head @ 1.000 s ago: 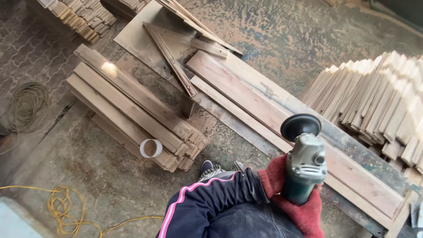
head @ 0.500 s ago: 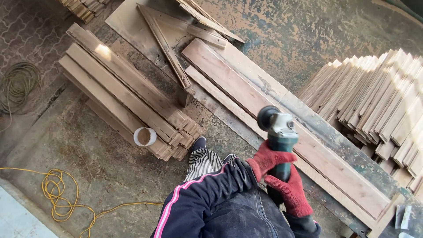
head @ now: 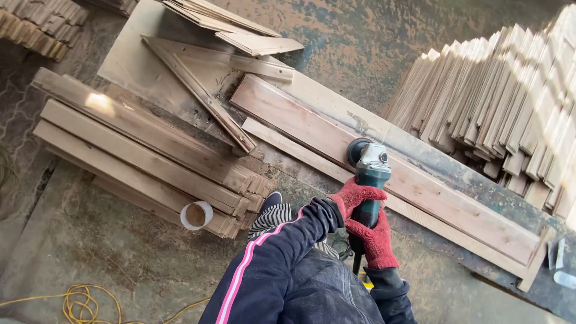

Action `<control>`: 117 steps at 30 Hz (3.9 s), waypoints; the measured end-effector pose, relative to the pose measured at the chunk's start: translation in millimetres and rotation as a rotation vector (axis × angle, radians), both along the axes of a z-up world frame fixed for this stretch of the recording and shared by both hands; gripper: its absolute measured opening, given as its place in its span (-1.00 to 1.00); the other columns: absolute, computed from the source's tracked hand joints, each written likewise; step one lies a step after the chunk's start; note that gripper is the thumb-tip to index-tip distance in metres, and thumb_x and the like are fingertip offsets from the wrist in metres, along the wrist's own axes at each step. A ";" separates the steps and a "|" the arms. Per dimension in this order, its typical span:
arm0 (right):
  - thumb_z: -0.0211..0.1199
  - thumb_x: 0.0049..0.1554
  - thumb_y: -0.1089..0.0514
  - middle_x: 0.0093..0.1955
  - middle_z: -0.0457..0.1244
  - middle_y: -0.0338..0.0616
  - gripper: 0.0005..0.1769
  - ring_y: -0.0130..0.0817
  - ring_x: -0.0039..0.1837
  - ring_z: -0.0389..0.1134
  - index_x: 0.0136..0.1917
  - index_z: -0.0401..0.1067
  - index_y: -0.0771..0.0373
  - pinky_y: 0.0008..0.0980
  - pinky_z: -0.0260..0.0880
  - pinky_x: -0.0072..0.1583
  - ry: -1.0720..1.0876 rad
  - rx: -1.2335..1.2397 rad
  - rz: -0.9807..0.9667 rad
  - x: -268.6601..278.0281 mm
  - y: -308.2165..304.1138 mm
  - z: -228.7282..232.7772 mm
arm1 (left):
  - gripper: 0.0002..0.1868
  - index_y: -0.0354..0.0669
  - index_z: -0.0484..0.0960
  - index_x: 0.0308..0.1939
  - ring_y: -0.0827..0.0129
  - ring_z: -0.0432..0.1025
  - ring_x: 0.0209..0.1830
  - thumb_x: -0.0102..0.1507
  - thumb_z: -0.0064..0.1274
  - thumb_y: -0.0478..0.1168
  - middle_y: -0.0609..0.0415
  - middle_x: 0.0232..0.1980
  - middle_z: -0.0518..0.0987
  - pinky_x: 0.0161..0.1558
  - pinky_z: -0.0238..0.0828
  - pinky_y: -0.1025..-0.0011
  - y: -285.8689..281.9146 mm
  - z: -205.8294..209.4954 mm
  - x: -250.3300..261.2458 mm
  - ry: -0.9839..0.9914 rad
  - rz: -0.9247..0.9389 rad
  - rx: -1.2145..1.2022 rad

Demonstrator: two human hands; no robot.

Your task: Sanding the surface of a wooden board using an electric angle grinder.

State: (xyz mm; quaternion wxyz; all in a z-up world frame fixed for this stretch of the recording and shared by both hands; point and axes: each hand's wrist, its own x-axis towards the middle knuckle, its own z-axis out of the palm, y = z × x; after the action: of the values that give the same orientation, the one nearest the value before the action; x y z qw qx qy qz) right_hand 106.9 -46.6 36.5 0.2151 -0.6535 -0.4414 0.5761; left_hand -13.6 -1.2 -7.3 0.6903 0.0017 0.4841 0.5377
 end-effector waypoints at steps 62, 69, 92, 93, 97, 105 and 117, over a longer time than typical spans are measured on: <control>0.75 -0.44 -0.05 -0.20 0.35 0.02 -0.22 -0.12 -0.09 0.42 -0.03 0.43 0.21 -0.16 0.42 0.04 -0.170 0.008 0.485 -333.4 21.9 33.6 | -0.30 -0.20 0.63 -0.01 0.06 0.64 -0.33 -0.19 0.61 -0.25 -0.12 -0.33 0.65 -0.27 0.62 0.18 -28.6 -39.6 -307.5 0.040 0.344 -0.022; 0.74 -0.43 -0.07 -0.13 0.36 0.00 -0.22 -0.12 -0.01 0.41 0.00 0.45 0.19 -0.16 0.38 0.09 -0.176 0.037 0.542 -348.6 33.4 26.0 | -0.24 -0.23 0.59 0.06 -0.02 0.63 -0.31 -0.18 0.60 -0.23 -0.16 -0.31 0.62 -0.24 0.62 0.09 -29.2 -35.4 -330.5 0.055 0.368 -0.045; 0.70 -0.28 0.19 -0.35 0.29 0.27 -0.29 0.13 -0.35 0.43 0.00 0.29 0.35 0.03 0.51 -0.33 -0.038 -0.091 -0.018 -70.9 30.7 16.6 | -0.20 -0.23 0.56 0.05 0.02 0.59 -0.21 -0.22 0.57 -0.18 -0.17 -0.26 0.61 -0.09 0.53 0.13 19.1 -3.2 -57.3 0.013 -0.098 -0.004; 0.70 -0.28 0.19 -0.35 0.29 0.27 -0.29 0.13 -0.35 0.43 0.00 0.29 0.35 0.03 0.51 -0.33 -0.039 -0.089 -0.022 -71.7 29.3 19.2 | -0.20 -0.23 0.56 0.05 0.02 0.59 -0.21 -0.22 0.57 -0.18 -0.17 -0.26 0.61 -0.09 0.53 0.13 18.3 -1.1 -57.0 0.012 -0.102 -0.002; 0.72 -0.33 0.19 -0.37 0.29 0.22 -0.29 0.08 -0.36 0.43 -0.03 0.31 0.32 0.00 0.51 -0.33 -0.052 -0.073 -0.007 -89.9 26.1 22.2 | -0.24 -0.21 0.59 0.00 0.08 0.58 -0.25 -0.23 0.57 -0.19 -0.12 -0.29 0.60 -0.12 0.53 0.15 9.7 -2.4 -69.3 -0.003 -0.066 -0.002; 0.75 -0.41 -0.05 -0.13 0.36 0.05 -0.19 -0.14 -0.03 0.39 0.06 0.48 0.19 -0.14 0.39 0.10 -0.183 -0.035 0.342 -231.1 23.1 46.4 | -0.35 -0.15 0.63 -0.05 0.16 0.62 -0.31 -0.19 0.55 -0.23 -0.03 -0.34 0.64 -0.18 0.57 0.23 -20.2 -25.1 -200.2 0.000 0.173 -0.052; 0.74 -0.46 -0.09 -0.08 0.37 -0.05 -0.16 -0.18 0.04 0.40 0.06 0.47 0.13 -0.15 0.38 0.16 -0.181 -0.068 0.409 -261.2 20.8 51.3 | -0.37 -0.14 0.68 -0.07 0.10 0.64 -0.32 -0.19 0.58 -0.19 -0.07 -0.34 0.66 -0.22 0.61 0.13 -20.2 -16.9 -234.9 0.058 0.201 -0.094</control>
State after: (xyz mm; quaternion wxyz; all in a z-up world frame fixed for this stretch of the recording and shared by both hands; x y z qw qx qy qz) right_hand -154.3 -25.8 87.8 0.0310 -0.6062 -0.5626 0.5612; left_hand -248.5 -21.5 -24.2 0.6179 -0.0634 0.5263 0.5807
